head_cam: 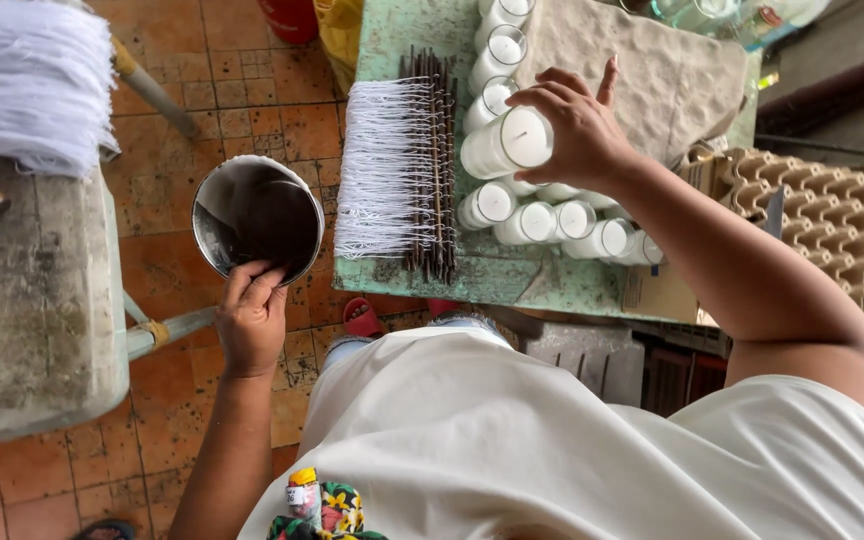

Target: Scooping liquid wax from a large melting vat and pouring it into small glass jars arranged on a table.

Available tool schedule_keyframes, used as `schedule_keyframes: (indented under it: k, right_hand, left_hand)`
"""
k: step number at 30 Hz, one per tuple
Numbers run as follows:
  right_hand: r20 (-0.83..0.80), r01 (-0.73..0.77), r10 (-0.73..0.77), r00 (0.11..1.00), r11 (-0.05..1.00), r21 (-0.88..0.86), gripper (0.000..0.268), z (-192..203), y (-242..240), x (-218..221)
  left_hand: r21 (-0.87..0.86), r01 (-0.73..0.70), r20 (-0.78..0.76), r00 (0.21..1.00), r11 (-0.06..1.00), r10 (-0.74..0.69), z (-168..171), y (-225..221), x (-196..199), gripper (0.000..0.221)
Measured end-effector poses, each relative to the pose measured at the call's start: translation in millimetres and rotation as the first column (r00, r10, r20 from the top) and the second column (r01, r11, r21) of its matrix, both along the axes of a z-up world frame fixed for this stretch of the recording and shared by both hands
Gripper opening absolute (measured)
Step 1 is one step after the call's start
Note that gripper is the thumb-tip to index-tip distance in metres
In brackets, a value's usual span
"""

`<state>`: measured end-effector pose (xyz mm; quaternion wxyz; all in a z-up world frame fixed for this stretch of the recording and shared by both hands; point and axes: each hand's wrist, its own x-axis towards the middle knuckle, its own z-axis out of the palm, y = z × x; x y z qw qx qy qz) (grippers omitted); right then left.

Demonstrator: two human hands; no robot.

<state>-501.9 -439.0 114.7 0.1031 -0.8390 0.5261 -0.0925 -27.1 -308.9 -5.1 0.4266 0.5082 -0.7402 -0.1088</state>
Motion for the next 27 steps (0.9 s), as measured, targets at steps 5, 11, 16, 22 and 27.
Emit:
schedule_keyframes:
  k: [5, 11, 16, 22, 27]
  right_hand:
    - [-0.048, -0.152, 0.153, 0.987, 0.988, 0.017, 0.089, -42.9, -43.5, -22.5]
    - [-0.126, -0.249, 0.261, 0.957, 0.963, 0.102, 0.091, -85.5, -73.3, -35.5]
    - [-0.146, -0.282, 0.312, 0.939, 0.939, 0.197, 0.087, -116.7, -89.0, -41.4]
    - [-0.194, -0.318, 0.368, 0.909, 0.916, 0.246, 0.089, -151.4, -100.3, -47.7]
    - [-0.168, -0.349, 0.380, 0.910, 0.918, 0.187, 0.090, -187.7, -102.4, -58.3]
  left_hand:
    - [0.014, -0.070, 0.015, 0.997, 0.997, 0.070, 7.9, 21.2, -23.8, 0.012]
    - [0.026, -0.201, 0.064, 0.978, 0.979, 0.199, 5.3, 43.7, -55.9, 0.012]
    - [0.073, -0.273, 0.031, 0.962, 0.959, 0.271, 4.5, 56.3, -82.6, 0.013]
    - [0.093, -0.373, 0.077, 0.927, 0.923, 0.367, -8.3, 70.7, -107.2, 0.012]
    - [0.063, -0.445, 0.068, 0.895, 0.893, 0.441, -13.3, 73.3, -123.6, 0.006]
